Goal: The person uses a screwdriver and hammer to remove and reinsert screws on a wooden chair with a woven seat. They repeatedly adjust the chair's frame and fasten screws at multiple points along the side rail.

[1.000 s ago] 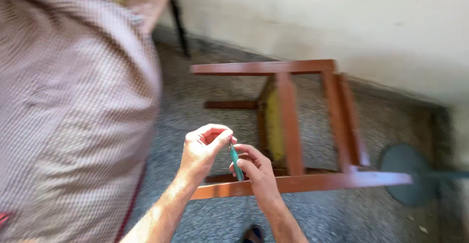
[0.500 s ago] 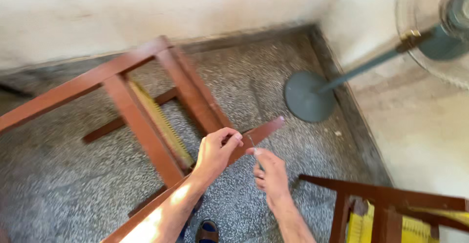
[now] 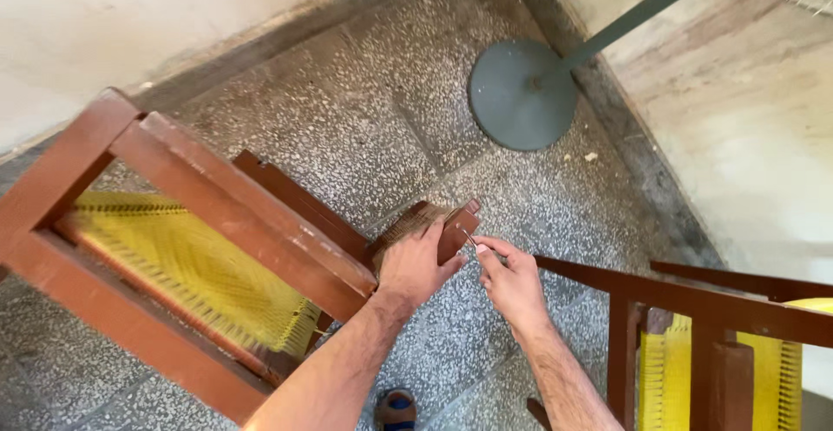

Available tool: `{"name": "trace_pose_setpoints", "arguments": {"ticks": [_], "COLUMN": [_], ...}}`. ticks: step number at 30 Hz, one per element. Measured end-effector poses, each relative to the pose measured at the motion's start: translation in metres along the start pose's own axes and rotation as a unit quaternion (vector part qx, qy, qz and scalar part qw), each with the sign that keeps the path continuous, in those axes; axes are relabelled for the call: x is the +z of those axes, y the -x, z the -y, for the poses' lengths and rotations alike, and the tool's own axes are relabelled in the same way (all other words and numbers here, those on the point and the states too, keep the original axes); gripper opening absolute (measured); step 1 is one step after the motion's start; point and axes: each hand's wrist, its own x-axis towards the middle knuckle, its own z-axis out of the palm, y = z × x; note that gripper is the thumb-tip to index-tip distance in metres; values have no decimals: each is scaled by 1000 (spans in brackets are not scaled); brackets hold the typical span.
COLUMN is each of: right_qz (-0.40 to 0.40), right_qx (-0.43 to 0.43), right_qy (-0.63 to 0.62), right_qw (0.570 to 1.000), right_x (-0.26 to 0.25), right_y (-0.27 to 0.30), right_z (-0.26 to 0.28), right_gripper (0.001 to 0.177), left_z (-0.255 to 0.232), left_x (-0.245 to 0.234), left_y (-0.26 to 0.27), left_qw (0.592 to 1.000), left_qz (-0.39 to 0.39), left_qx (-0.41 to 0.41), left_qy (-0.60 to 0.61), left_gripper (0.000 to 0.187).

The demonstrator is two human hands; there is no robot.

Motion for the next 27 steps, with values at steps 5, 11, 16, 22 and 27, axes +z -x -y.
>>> {"name": "trace_pose_setpoints", "arguments": {"ticks": [5, 11, 16, 22, 27], "right_qz": [-24, -64, 23, 52, 60], "right_qx": [-60, -96, 65, 102, 51], "right_qy": [110, 269, 353, 354, 528], "right_qw": [992, 956, 933, 928, 845], "right_x": [4, 9, 14, 10, 15], "right_y": [-14, -1, -17, -40, -46], "right_z": [-6, 21, 53, 65, 84], "right_gripper": [31, 31, 29, 28, 26], "left_z": [-1, -5, 0, 4, 7], "left_x": [-1, -5, 2, 7, 12], "left_y": [-5, -6, -5, -6, -9], "left_qw": [994, 989, 991, 991, 992], "left_qz": [94, 128, 115, 121, 116], "left_qx": [-49, -65, -38, -50, -42], "left_qy": [-24, -42, -47, -31, -11], "left_gripper": [82, 86, 87, 83, 81]}}
